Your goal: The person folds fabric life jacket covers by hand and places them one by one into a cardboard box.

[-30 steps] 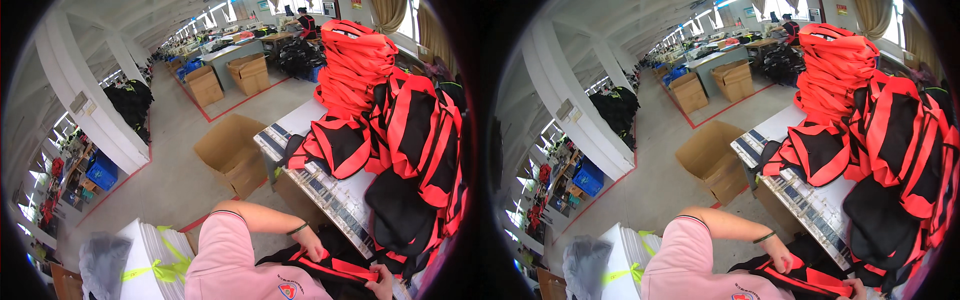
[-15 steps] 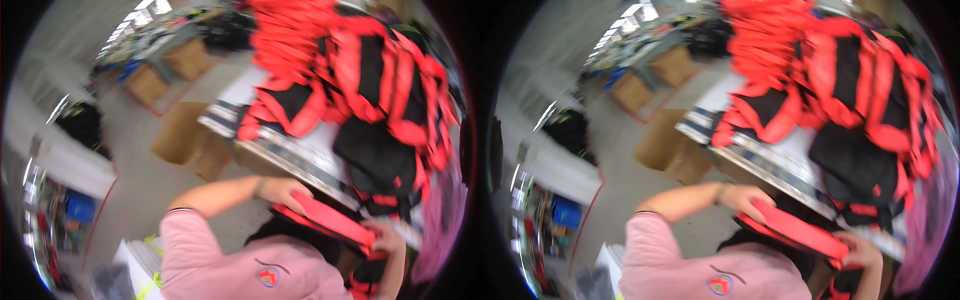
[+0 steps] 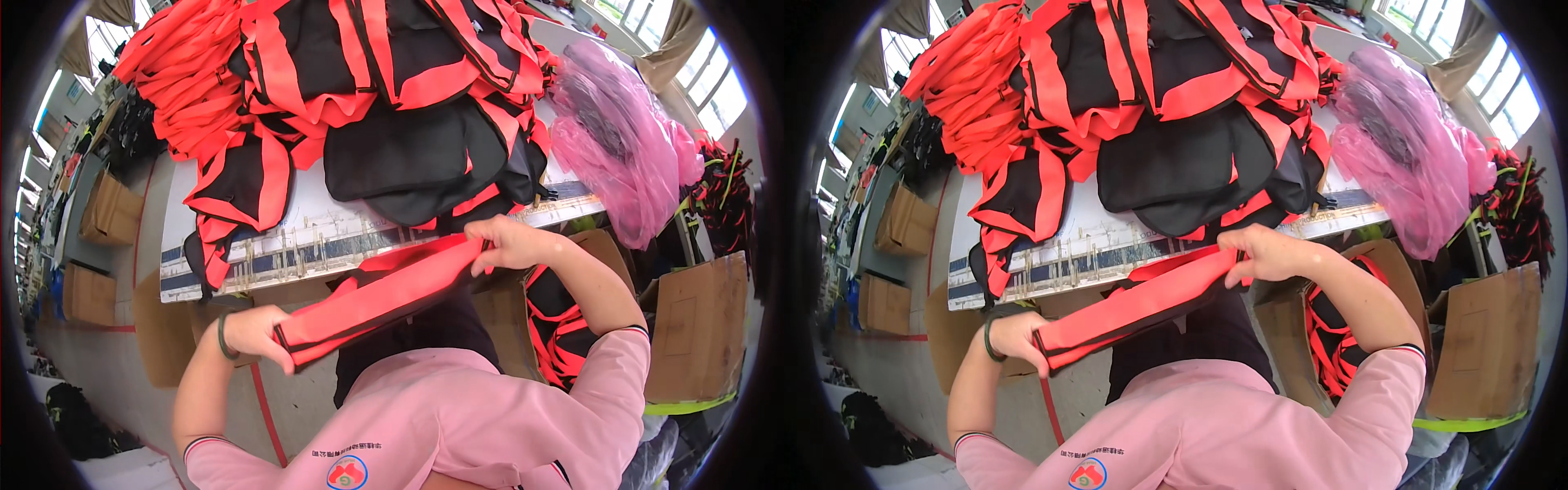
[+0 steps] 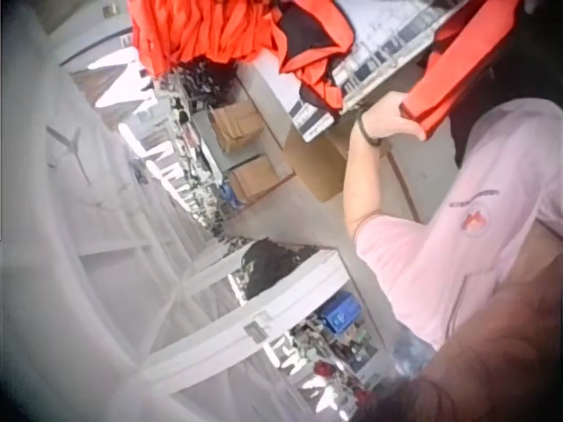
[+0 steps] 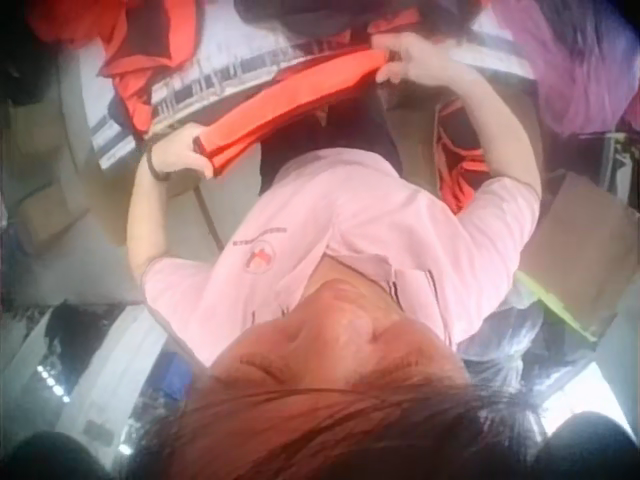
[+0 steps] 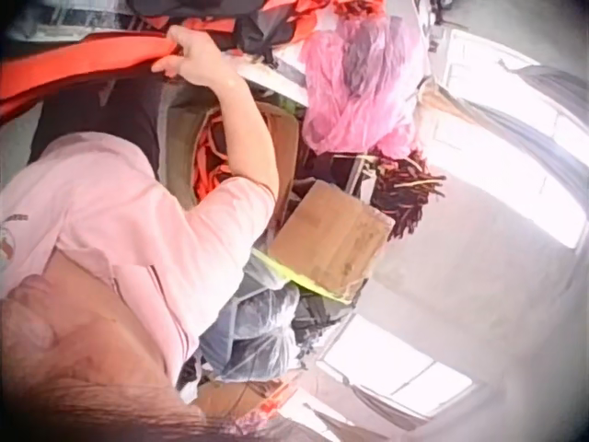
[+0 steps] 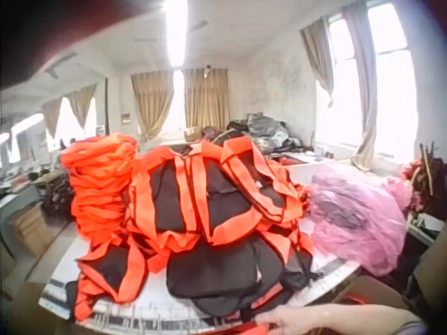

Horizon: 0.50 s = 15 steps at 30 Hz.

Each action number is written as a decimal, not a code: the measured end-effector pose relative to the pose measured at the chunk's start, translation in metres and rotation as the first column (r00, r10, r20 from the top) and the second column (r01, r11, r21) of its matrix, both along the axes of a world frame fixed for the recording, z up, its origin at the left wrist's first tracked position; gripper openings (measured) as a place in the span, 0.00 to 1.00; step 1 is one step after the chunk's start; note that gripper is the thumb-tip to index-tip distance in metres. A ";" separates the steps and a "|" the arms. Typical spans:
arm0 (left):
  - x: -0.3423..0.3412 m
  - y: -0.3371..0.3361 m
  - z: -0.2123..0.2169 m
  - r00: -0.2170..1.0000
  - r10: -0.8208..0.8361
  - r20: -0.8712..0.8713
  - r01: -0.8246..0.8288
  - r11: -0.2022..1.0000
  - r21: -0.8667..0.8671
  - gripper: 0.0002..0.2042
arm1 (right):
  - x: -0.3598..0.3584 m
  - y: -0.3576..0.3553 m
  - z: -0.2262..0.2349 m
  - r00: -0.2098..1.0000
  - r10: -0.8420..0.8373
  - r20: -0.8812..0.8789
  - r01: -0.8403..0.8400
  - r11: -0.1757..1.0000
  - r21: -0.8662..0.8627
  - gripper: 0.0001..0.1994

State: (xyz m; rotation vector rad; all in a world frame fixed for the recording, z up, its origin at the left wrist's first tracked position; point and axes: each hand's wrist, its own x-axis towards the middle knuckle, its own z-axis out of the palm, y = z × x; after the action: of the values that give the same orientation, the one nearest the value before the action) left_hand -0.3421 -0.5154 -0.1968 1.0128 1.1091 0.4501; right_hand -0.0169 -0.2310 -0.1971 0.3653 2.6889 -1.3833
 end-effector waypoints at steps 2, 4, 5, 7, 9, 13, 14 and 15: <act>0.014 -0.004 -0.003 0.999 -0.047 -0.019 0.047 0.999 -0.014 0.18 | -0.001 0.005 -0.003 0.993 -0.113 -0.033 0.115 0.991 0.070 0.12; 0.021 -0.005 -0.005 0.998 -0.044 -0.054 0.043 0.999 -0.010 0.17 | 0.000 0.010 -0.004 0.993 -0.117 0.036 0.118 0.992 -0.040 0.12; 0.021 -0.007 -0.007 0.998 0.017 -0.066 -0.012 0.998 0.063 0.17 | 0.001 0.012 -0.001 0.994 -0.108 0.033 0.109 0.993 -0.039 0.12; 0.015 -0.007 -0.004 0.993 0.061 -0.103 -0.041 0.981 0.188 0.18 | 0.004 0.012 0.011 0.968 0.033 0.249 0.046 0.951 -0.304 0.21; 0.009 -0.010 -0.005 0.991 0.091 -0.097 -0.073 0.981 0.178 0.18 | 0.005 0.010 0.020 0.963 0.189 0.192 -0.150 0.968 -0.199 0.29; -0.001 -0.016 0.001 0.983 0.107 -0.146 -0.084 0.984 0.158 0.18 | 0.002 -0.005 0.036 0.960 0.224 0.167 -0.199 0.968 -0.151 0.26; -0.002 -0.016 0.002 0.984 0.102 -0.145 -0.077 0.982 0.170 0.18 | 0.001 -0.009 0.033 0.961 0.220 0.167 -0.195 0.969 -0.154 0.26; 0.003 -0.018 0.002 0.983 0.105 -0.148 -0.079 0.982 0.172 0.18 | -0.003 -0.012 0.029 0.986 0.089 0.139 -0.092 0.996 0.009 0.22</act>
State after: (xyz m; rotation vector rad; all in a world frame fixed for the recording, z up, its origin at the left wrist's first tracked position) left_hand -0.3395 -0.5334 -0.1943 1.1615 1.2789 0.5521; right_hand -0.0201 -0.2429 -0.1685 0.3234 2.5717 -1.2639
